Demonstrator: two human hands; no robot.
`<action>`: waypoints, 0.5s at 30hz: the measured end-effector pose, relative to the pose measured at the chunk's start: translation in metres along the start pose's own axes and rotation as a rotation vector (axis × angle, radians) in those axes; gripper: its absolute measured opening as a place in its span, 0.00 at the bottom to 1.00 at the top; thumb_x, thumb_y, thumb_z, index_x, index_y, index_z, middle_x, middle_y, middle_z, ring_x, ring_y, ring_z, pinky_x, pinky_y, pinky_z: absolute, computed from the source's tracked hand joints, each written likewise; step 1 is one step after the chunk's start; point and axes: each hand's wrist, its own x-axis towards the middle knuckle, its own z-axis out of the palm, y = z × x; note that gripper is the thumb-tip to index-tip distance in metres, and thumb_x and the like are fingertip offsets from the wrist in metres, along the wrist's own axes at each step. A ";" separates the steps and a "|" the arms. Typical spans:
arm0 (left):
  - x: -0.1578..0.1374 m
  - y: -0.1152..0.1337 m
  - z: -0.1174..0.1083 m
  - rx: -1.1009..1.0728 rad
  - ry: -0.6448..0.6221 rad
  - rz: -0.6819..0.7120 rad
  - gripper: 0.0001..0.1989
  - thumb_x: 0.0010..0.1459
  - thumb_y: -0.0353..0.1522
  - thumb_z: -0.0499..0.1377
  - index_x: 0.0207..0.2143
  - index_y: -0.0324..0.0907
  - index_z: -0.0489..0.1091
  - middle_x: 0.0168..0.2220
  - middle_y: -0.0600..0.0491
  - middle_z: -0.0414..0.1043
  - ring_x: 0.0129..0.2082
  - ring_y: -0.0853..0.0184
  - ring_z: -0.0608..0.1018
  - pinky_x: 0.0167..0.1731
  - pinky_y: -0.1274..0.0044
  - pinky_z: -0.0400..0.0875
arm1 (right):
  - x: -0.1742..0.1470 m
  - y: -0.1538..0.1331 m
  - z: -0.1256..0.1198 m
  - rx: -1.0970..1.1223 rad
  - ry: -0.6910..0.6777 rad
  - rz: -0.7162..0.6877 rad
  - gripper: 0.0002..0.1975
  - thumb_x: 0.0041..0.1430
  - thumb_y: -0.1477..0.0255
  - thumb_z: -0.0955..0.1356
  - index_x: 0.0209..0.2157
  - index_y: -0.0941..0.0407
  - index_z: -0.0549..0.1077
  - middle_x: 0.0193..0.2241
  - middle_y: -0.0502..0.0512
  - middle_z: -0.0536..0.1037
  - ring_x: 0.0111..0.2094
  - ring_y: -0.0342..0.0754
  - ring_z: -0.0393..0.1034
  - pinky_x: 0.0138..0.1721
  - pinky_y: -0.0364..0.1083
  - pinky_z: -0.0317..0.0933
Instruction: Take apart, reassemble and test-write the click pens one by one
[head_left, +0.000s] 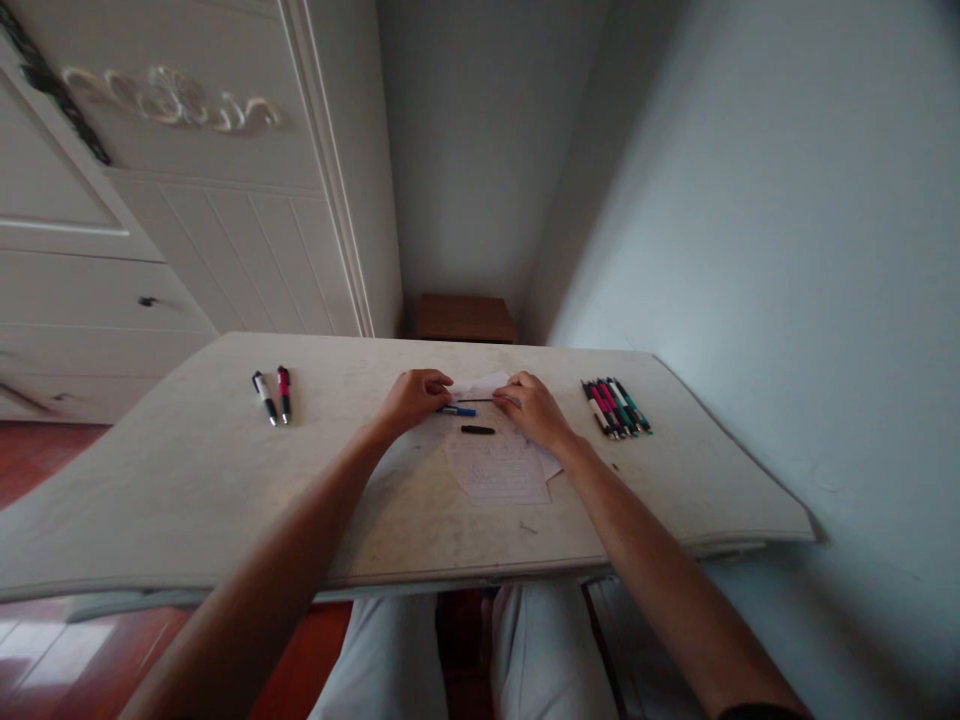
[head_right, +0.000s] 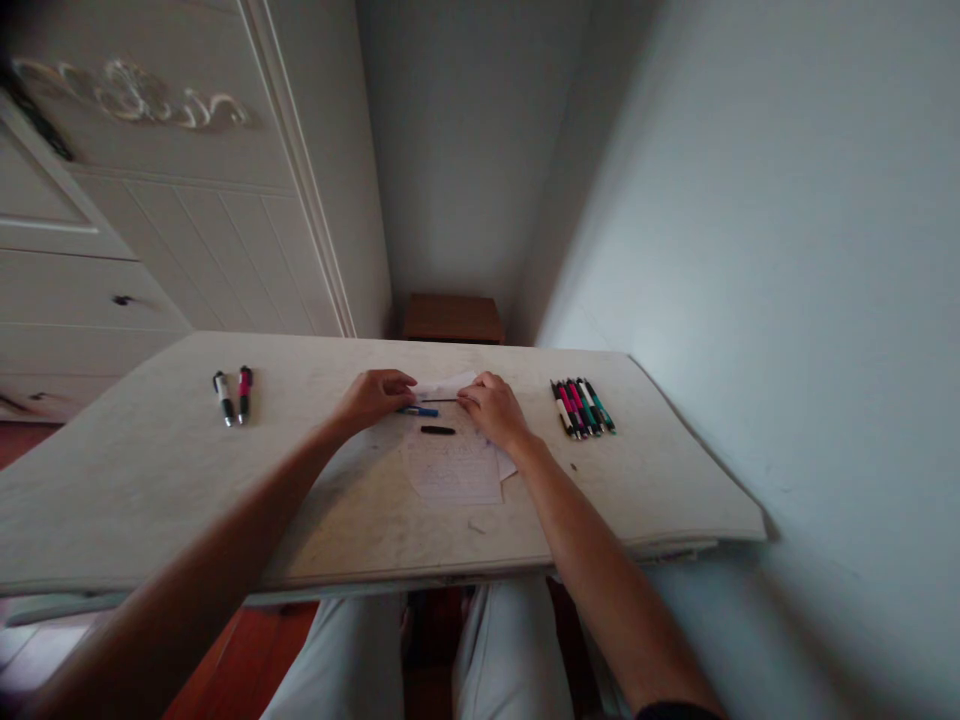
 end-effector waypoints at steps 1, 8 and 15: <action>0.000 -0.001 0.001 0.003 0.003 0.001 0.14 0.47 0.33 0.63 0.39 0.39 0.76 0.31 0.50 0.80 0.34 0.62 0.81 0.36 0.75 0.74 | 0.001 0.000 0.001 -0.010 -0.009 -0.005 0.05 0.59 0.74 0.69 0.35 0.56 0.80 0.34 0.57 0.73 0.39 0.50 0.67 0.43 0.48 0.62; -0.001 0.002 0.003 0.011 0.028 0.011 0.14 0.47 0.33 0.64 0.38 0.39 0.77 0.31 0.50 0.80 0.32 0.63 0.80 0.35 0.75 0.74 | 0.003 -0.005 0.001 -0.025 0.000 0.013 0.05 0.59 0.77 0.68 0.31 0.56 0.77 0.32 0.55 0.72 0.37 0.49 0.66 0.41 0.47 0.61; -0.003 0.009 0.005 0.116 0.011 0.145 0.07 0.53 0.32 0.61 0.32 0.41 0.79 0.32 0.53 0.80 0.31 0.66 0.78 0.38 0.76 0.71 | 0.005 -0.009 -0.001 0.016 0.062 0.025 0.05 0.60 0.77 0.67 0.31 0.57 0.75 0.35 0.56 0.73 0.40 0.50 0.66 0.44 0.48 0.60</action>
